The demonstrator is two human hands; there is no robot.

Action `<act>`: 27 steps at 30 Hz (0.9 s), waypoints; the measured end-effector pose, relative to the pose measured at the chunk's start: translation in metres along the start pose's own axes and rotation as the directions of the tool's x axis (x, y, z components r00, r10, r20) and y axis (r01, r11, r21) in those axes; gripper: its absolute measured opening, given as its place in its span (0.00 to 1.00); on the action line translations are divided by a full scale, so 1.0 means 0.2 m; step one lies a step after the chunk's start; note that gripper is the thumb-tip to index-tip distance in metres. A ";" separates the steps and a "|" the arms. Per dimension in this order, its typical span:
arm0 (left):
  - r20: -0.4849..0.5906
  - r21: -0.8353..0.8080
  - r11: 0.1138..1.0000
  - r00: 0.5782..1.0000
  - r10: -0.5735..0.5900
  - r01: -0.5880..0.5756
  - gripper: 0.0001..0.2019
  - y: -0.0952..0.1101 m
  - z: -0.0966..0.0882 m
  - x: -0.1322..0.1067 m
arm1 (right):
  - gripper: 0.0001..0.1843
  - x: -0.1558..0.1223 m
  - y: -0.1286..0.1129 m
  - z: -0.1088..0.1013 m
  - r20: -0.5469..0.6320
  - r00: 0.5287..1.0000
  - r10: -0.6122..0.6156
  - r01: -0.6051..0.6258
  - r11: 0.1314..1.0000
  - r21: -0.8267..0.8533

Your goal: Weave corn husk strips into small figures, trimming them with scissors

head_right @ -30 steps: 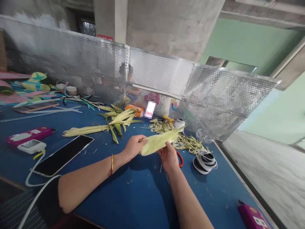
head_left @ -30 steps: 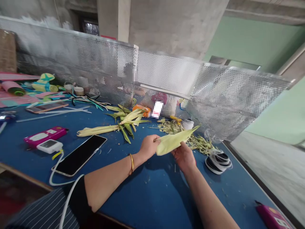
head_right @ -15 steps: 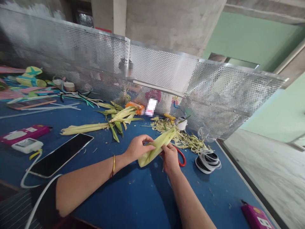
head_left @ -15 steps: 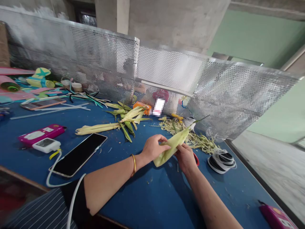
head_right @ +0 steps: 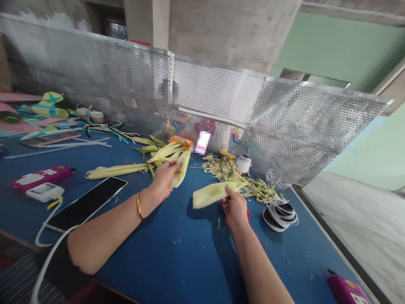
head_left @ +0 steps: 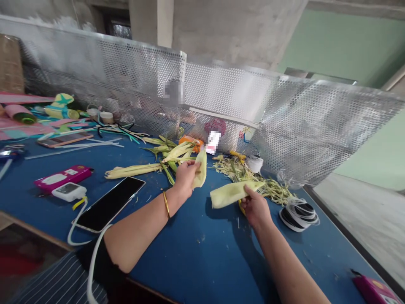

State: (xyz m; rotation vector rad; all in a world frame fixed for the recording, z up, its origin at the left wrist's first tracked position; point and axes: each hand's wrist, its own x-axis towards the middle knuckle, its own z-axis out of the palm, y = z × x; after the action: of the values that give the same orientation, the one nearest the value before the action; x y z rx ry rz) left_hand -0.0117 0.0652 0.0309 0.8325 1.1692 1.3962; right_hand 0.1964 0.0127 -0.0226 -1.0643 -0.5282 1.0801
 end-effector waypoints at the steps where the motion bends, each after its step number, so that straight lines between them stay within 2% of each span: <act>1: 0.009 -0.011 1.000 1.000 -0.002 0.002 0.04 0.00 0.00 -0.01 | 0.17 0.01 0.00 0.00 0.005 1.000 -0.004 0.003 1.000 0.021; 4: 0.104 -0.063 0.998 0.995 -0.002 0.009 0.04 -0.03 0.02 -0.06 | 0.14 -0.01 0.00 0.03 0.068 0.998 -0.008 0.004 0.998 0.065; 6: 0.175 -0.084 0.996 0.984 0.023 -0.008 0.04 -0.07 0.04 -0.10 | 0.14 -0.04 0.01 0.06 0.201 0.978 0.050 -0.059 0.998 0.037; 7: 0.215 -0.075 0.997 0.976 0.041 -0.026 0.04 -0.08 0.05 -0.12 | 0.14 -0.06 0.02 0.08 0.291 0.951 0.103 -0.106 0.994 -0.005; 9: 0.280 -0.038 0.996 0.956 0.088 -0.081 0.04 -0.11 0.05 -0.14 | 0.17 -0.11 0.02 0.10 0.468 0.851 0.237 -0.195 0.971 -0.139; 10: 0.309 -0.018 0.994 0.945 0.109 -0.109 0.04 -0.11 0.05 -0.15 | 0.20 -0.13 0.02 0.11 0.519 0.809 0.276 -0.208 0.960 -0.186; 11: 0.335 0.004 0.991 0.934 0.126 -0.135 0.04 -0.12 0.05 -0.16 | 0.22 -0.14 0.02 0.12 0.548 0.787 0.283 -0.201 0.958 -0.206; 14: 0.400 0.068 0.985 0.909 0.116 -0.156 0.03 -0.12 0.05 -0.18 | 0.26 -0.18 -0.01 0.13 0.564 0.799 0.209 -0.139 0.976 -0.165; 19: 0.453 0.170 0.971 0.888 0.077 -0.171 0.02 -0.13 0.05 -0.20 | 0.16 -0.19 -0.03 0.14 0.458 0.869 0.185 -0.126 0.979 -0.158; 22: 0.484 0.221 0.960 0.874 0.044 -0.171 0.03 -0.14 0.04 -0.20 | 0.15 -0.19 -0.03 0.14 0.404 0.898 0.172 -0.122 0.981 -0.148; 24: 0.539 0.249 0.956 0.842 -0.006 -0.153 0.04 -0.14 0.03 -0.19 | 0.16 -0.18 -0.03 0.14 0.366 0.918 0.153 -0.113 0.985 -0.128; 27: 0.630 0.292 0.950 0.770 -0.101 -0.114 0.06 -0.16 0.03 -0.19 | 0.17 -0.16 -0.03 0.13 0.264 0.962 0.068 -0.042 0.994 -0.105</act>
State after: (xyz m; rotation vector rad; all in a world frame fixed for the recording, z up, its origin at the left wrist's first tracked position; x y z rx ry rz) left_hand 0.0086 0.0275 0.0071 1.4114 0.8428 0.8081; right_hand 0.1660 -0.0050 -0.0017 -1.0296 -0.7783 1.2666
